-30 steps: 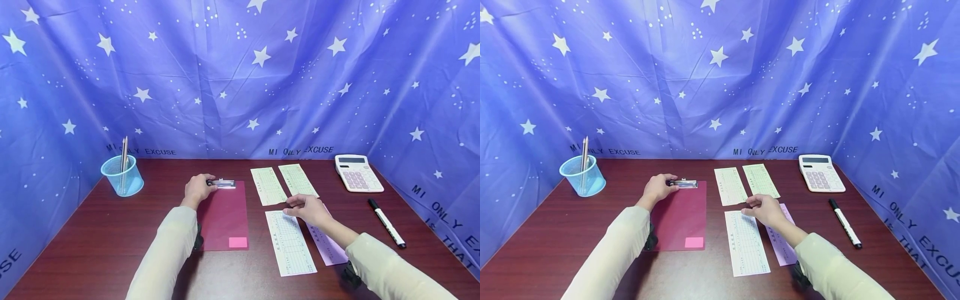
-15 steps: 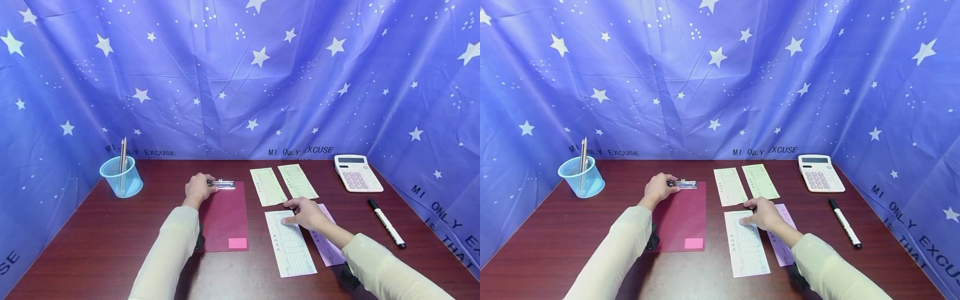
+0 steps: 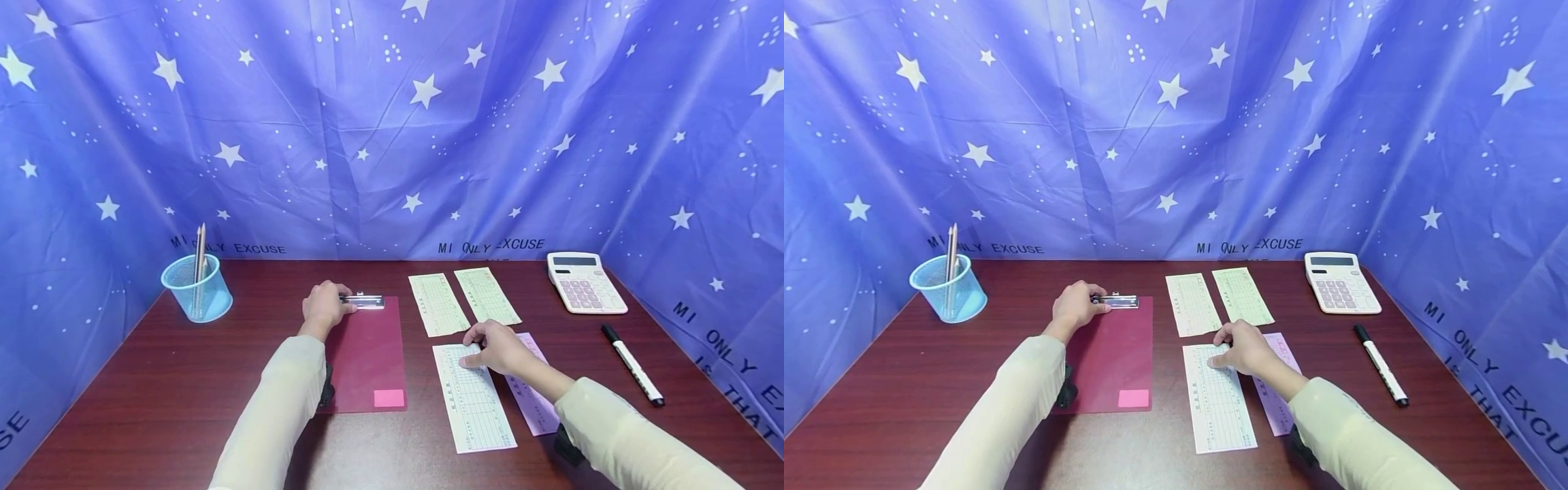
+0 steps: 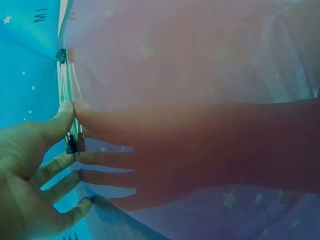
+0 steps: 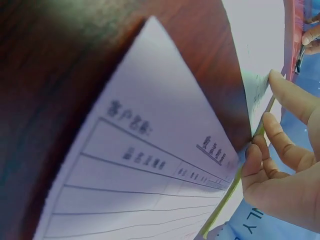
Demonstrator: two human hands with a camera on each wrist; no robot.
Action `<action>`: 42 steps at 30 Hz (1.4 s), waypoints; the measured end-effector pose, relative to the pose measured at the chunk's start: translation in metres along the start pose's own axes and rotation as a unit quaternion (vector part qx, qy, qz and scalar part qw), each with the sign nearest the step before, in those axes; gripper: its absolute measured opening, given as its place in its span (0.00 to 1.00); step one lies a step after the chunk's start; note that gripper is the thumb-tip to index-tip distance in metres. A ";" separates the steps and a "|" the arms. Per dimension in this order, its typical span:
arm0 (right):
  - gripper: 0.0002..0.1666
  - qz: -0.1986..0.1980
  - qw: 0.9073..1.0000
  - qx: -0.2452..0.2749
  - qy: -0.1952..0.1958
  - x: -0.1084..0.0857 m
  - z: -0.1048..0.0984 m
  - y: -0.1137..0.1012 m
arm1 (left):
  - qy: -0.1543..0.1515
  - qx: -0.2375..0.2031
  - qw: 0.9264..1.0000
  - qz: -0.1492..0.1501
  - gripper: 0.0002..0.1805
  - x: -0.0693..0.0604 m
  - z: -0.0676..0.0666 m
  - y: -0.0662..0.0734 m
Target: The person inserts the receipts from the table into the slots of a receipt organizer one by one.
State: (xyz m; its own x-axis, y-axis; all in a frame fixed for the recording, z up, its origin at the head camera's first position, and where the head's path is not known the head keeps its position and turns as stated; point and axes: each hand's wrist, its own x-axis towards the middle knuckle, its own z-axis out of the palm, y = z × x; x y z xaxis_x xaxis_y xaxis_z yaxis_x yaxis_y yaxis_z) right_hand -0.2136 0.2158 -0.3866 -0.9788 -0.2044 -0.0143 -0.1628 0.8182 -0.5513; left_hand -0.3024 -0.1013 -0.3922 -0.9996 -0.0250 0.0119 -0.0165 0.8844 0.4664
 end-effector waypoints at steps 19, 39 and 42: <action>0.15 -0.034 0.999 -0.006 -0.024 0.001 -0.001 -0.001 | 0.008 0.011 1.000 0.018 0.19 0.005 0.002 0.002; 0.16 -0.038 0.998 -0.003 -0.043 0.002 0.001 -0.002 | 0.008 0.007 0.998 0.065 0.17 0.005 0.003 0.004; 0.14 -0.023 0.999 -0.017 -0.043 0.003 0.001 -0.003 | 0.011 -0.005 0.997 0.070 0.17 0.005 0.003 0.003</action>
State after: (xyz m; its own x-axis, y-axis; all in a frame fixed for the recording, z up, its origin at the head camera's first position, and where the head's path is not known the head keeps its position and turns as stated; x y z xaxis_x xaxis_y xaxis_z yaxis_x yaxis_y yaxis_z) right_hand -0.2155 0.2123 -0.3863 -0.9561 -0.2862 -0.0622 -0.2127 0.8246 -0.5242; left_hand -0.3077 -0.0976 -0.3940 -0.9914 0.0880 0.0971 0.1235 0.8756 0.4669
